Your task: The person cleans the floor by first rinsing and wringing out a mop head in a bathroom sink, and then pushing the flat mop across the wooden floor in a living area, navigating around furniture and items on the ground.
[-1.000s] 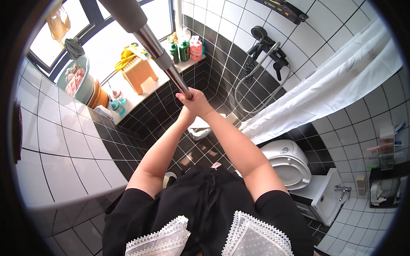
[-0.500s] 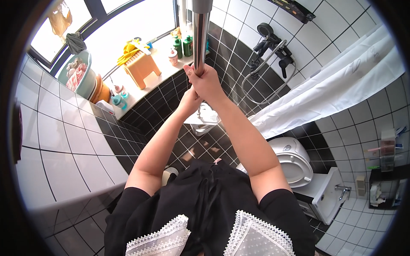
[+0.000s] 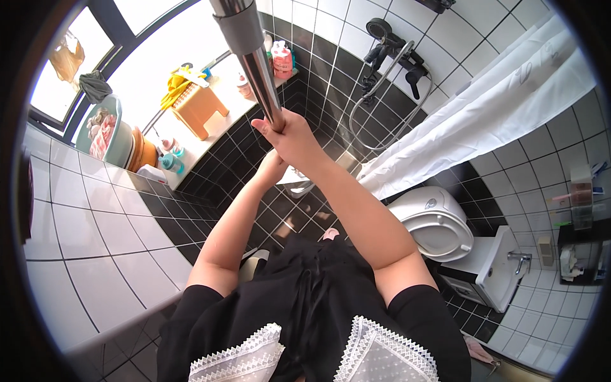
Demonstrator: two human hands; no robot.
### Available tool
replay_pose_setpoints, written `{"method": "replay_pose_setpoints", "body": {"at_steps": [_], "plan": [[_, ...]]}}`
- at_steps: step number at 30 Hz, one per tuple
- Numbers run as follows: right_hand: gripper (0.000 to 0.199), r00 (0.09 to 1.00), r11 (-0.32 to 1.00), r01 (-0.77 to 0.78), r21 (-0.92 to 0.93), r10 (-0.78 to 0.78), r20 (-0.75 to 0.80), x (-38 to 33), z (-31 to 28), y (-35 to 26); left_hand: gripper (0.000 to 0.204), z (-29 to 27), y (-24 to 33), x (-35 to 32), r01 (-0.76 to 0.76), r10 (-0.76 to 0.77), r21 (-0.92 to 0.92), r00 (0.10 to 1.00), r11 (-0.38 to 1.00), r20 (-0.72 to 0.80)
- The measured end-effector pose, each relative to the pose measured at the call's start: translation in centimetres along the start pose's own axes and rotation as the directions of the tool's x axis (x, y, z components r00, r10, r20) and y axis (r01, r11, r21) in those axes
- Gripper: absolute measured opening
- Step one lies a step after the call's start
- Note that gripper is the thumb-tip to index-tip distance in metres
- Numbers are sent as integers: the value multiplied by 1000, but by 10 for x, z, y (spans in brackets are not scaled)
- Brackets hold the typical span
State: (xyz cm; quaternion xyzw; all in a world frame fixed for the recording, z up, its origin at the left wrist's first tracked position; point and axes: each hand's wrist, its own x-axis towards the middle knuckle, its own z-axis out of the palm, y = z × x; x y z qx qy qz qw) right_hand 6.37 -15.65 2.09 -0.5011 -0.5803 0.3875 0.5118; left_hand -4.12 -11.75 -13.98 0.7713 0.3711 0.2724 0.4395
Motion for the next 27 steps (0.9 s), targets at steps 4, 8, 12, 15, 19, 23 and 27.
{"method": "replay_pose_setpoints", "body": {"at_steps": [4, 8, 12, 15, 19, 23, 27], "plan": [[19, 988, 989, -132, 66, 125, 95, -1, 19, 33, 31, 28, -93, 8, -1, 11, 183, 999, 983, -49], [27, 993, 991, -70, 111, 79, -87, -5, -8, 12, 23, 28, -25, 17, 57, -64, 208, 997, 977, 29], [28, 991, 994, -75, 79, 83, -104, -19, -24, -5, 22, 33, -8, 8, -68, 66, 100, 998, 993, 21], [22, 976, 962, -113, 249, 154, -153, -21, -6, 40, 21, 48, -59, 14, -34, 18, 209, 997, 977, 78], [30, 970, 990, -136, -33, 126, -208, -40, -42, 11, 18, 55, -11, 14, -44, 28, 89, 984, 995, 179], [39, 912, 948, -187, -257, 71, -404, -84, -78, -33, 17, 59, 60, -7, -150, 138, 23, 953, 988, 269], [37, 889, 942, -241, -231, 119, -443, -140, -119, -35, 16, 104, 55, -20, -171, 234, -175, 858, 969, 457]]}}
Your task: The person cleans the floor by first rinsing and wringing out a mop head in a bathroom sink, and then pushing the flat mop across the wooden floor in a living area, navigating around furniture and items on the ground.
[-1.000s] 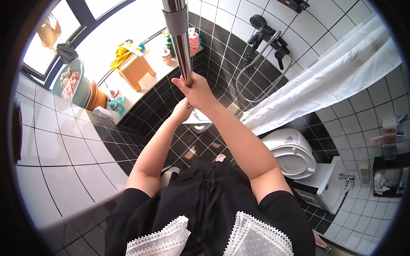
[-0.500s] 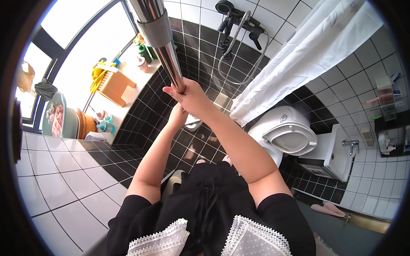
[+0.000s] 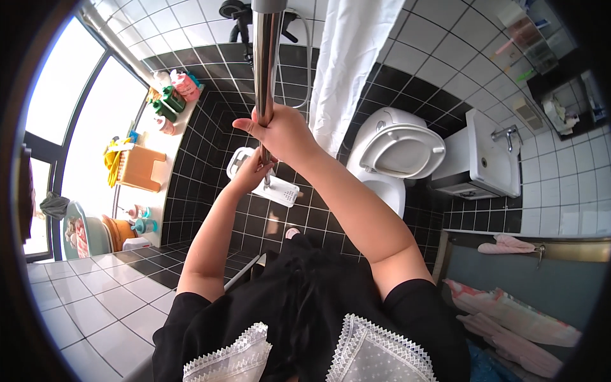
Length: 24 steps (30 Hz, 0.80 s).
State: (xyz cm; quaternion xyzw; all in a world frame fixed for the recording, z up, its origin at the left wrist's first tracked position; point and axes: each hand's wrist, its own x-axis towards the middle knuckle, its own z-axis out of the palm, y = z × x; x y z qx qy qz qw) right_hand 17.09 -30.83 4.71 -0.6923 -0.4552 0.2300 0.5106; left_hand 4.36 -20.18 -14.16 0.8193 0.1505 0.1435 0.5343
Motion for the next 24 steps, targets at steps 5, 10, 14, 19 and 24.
{"method": "replay_pose_setpoints", "body": {"at_steps": [5, 10, 14, 19, 24], "plan": [[18, 986, 976, -166, 139, 163, 38, -80, -71, 38, 23, 101, 30, -2, 158, -131, -48, 927, 986, 350], [47, 958, 977, -212, -10, 206, -198, -162, -133, 79, 20, 219, 38, -16, 221, -155, -38, 790, 975, 594], [48, 901, 928, -366, -63, 337, -273, -235, -197, 95, 22, 312, 64, -32, 237, -98, -119, 738, 964, 668], [43, 879, 907, -386, -172, 304, -366, -339, -265, 97, 22, 430, 135, -55, 109, -46, -38, 677, 993, 734], [44, 839, 876, -436, -204, 314, -444, -413, -315, 84, 29, 530, 162, -64, -65, 217, -244, 708, 968, 672]]}}
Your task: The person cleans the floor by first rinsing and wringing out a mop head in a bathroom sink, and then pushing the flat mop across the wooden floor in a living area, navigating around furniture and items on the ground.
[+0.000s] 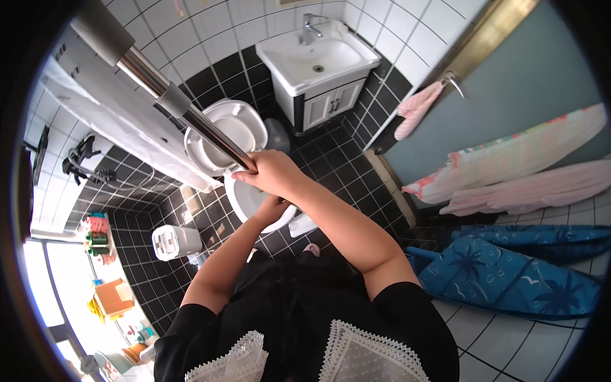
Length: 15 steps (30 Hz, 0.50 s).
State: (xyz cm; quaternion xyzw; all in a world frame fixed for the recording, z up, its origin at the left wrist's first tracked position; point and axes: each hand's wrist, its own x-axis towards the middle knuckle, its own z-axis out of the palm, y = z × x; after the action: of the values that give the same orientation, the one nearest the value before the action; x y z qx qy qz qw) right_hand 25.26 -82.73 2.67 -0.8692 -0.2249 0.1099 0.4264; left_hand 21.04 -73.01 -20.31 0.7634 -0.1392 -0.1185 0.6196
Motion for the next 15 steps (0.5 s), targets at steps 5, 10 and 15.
{"method": "replay_pose_setpoints", "body": {"at_steps": [5, 10, 15], "plan": [[39, 997, 999, -47, 1, 47, -57, -20, -71, 39, 29, 51, 39, 66, 41, -40, 36, 999, 999, -26], [64, 924, 991, 122, 57, -93, -371, -37, -124, 97, 27, 81, 62, 150, -202, 220, 180, 972, 963, -83], [67, 788, 996, -2, 84, 54, -613, -56, -180, 217, 26, 119, 122, 229, -51, 73, 205, 992, 978, -105]]}}
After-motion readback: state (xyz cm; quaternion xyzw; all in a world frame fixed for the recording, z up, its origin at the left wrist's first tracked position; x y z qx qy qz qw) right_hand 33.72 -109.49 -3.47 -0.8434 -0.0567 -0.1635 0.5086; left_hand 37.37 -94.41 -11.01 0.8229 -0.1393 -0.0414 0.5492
